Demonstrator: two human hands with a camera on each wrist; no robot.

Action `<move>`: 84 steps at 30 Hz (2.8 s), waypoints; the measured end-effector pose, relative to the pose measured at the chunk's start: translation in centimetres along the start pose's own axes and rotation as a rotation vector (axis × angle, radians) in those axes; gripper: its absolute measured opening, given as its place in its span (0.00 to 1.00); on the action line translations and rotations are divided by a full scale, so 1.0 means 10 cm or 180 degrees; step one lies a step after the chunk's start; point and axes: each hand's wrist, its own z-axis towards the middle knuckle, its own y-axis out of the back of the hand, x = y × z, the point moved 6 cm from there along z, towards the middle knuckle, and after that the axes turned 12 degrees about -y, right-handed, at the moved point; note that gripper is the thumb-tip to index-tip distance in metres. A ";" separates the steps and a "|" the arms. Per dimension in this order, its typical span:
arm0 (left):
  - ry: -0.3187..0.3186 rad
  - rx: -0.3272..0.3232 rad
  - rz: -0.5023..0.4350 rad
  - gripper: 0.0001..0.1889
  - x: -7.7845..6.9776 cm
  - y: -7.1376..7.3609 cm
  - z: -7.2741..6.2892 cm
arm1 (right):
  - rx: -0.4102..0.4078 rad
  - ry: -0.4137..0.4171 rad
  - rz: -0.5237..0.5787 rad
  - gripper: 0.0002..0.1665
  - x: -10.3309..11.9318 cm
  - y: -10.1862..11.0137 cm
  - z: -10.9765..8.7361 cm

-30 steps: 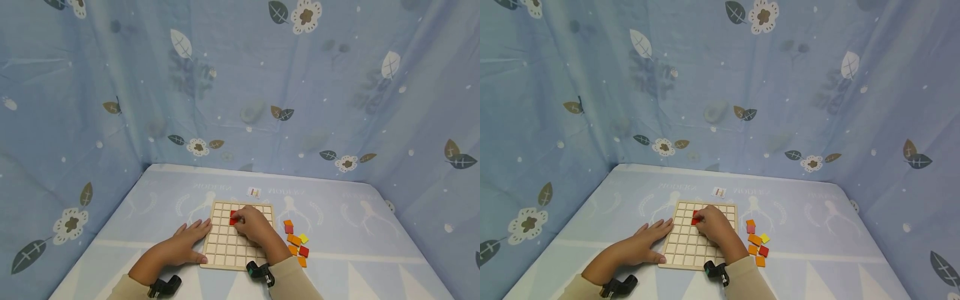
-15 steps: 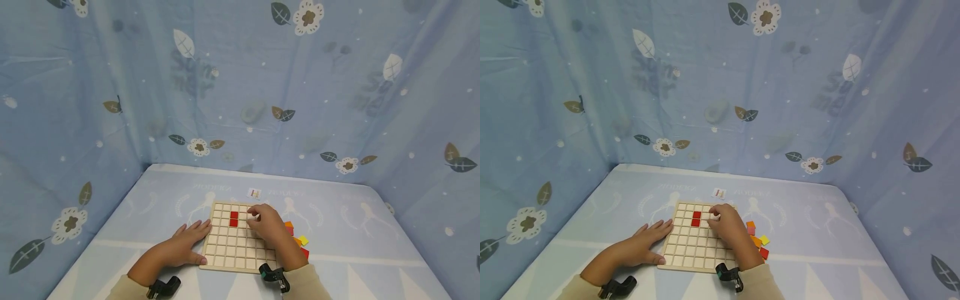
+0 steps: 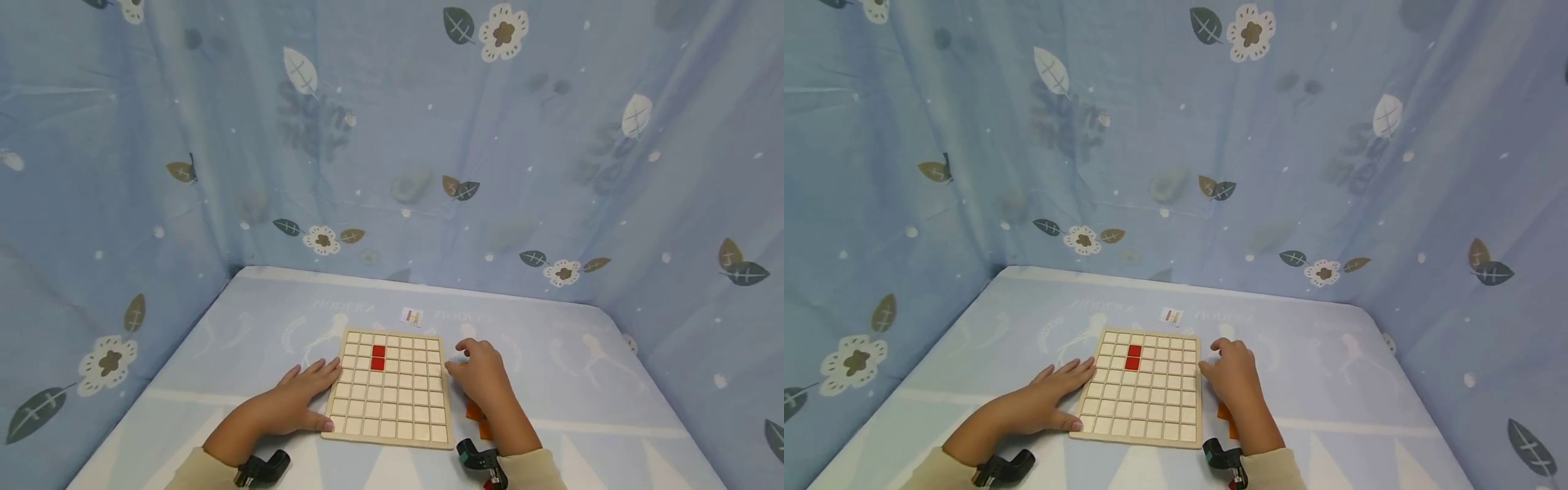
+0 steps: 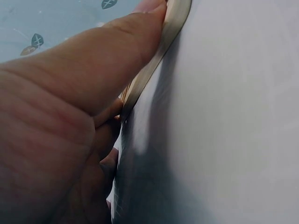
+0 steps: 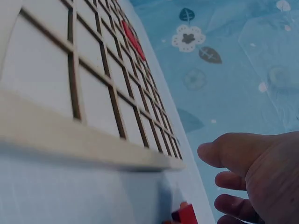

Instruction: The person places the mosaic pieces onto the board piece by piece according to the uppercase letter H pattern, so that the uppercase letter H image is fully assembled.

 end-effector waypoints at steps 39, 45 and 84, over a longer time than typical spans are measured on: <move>-0.0020 0.0025 -0.0005 0.59 -0.01 0.00 0.05 | 0.0350 -0.0486 0.0007 0.19 -0.42 -0.05 -0.01; 0.0012 0.0005 -0.0005 0.58 0.00 -0.01 0.04 | 0.0309 -0.0473 0.0029 0.19 -0.40 -0.06 0.00; -0.0115 -0.0021 -0.0007 0.59 0.06 -0.05 0.03 | 0.0564 0.0541 0.0412 0.14 0.72 -0.60 -0.36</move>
